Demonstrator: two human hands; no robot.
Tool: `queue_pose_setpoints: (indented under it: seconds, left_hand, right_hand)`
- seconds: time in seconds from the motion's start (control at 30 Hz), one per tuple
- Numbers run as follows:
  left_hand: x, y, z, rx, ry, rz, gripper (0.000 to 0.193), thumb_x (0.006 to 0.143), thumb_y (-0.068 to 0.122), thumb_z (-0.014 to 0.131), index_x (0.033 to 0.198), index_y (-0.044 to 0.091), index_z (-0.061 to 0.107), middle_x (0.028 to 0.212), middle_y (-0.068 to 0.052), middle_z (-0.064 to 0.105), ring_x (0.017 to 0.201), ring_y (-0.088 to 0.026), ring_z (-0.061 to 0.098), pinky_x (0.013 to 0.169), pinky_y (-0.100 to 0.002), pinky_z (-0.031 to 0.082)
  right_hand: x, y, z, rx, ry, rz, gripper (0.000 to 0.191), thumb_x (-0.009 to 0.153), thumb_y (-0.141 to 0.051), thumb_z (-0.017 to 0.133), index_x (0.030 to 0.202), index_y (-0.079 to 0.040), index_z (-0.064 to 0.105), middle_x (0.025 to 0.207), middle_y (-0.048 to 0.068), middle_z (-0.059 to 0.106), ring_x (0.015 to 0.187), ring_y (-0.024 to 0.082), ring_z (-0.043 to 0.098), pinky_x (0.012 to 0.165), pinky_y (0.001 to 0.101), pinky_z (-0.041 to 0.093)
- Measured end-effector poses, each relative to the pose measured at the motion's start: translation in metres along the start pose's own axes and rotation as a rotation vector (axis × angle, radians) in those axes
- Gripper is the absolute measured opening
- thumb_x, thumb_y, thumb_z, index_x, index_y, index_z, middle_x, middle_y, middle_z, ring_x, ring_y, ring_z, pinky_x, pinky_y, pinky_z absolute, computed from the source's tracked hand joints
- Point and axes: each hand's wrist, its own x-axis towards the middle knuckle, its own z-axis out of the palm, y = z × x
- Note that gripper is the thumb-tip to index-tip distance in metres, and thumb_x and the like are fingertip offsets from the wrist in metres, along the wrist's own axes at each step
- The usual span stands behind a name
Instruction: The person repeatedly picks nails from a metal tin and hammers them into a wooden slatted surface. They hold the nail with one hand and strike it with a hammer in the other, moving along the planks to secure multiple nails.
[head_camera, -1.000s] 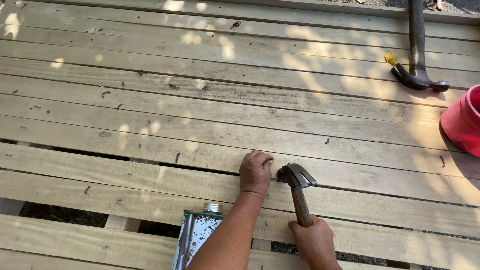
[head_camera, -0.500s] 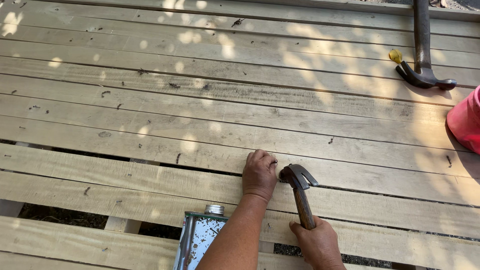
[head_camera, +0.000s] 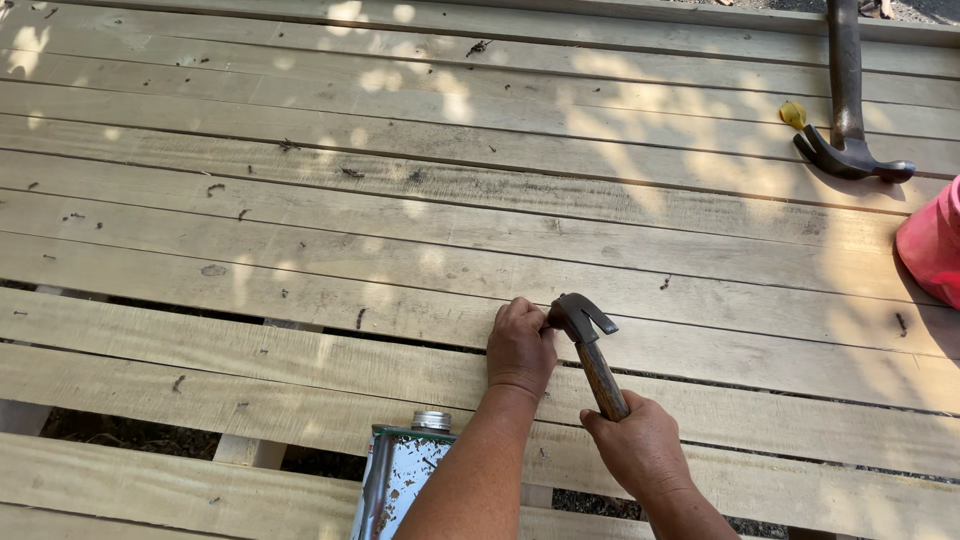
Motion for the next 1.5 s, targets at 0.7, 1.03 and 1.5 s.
queue_pose_setpoints:
  seconds: [0.7,1.03,1.5]
  left_hand:
    - [0.006,-0.016,-0.022,-0.066,-0.093,-0.244,0.013,0.077,-0.008,0.070,0.076,0.005,0.071,0.104,-0.009,0.062,0.101,-0.028,0.065,0.087,-0.036,0.059]
    - [-0.002,-0.013,-0.029,-0.055,-0.108,-0.205,0.012,0.083,-0.005,0.069,0.085,0.006,0.074,0.109,-0.006,0.063,0.108,-0.026,0.064,0.092,-0.036,0.058]
    - [-0.003,-0.001,-0.042,0.068,-0.250,-0.180,0.015,0.090,-0.001,0.064,0.100,0.005,0.074,0.120,-0.006,0.059,0.117,-0.022,0.059,0.102,-0.030,0.054]
  right_hand:
    - [-0.016,-0.019,-0.006,-0.054,0.039,-0.016,0.022,0.097,-0.032,0.071,0.099,-0.010,0.073,0.068,0.005,0.066,0.054,0.014,0.056,0.056,0.0369,0.049]
    - [-0.021,-0.016,0.008,0.098,0.067,-0.021,0.019,0.096,-0.028,0.072,0.099,-0.009,0.073,0.067,0.006,0.066,0.053,0.013,0.054,0.055,0.0368,0.048]
    - [-0.011,-0.010,0.008,-0.004,0.058,-0.034,0.023,0.095,-0.028,0.073,0.086,-0.008,0.068,0.066,0.006,0.061,0.052,0.016,0.053,0.052,0.0381,0.048]
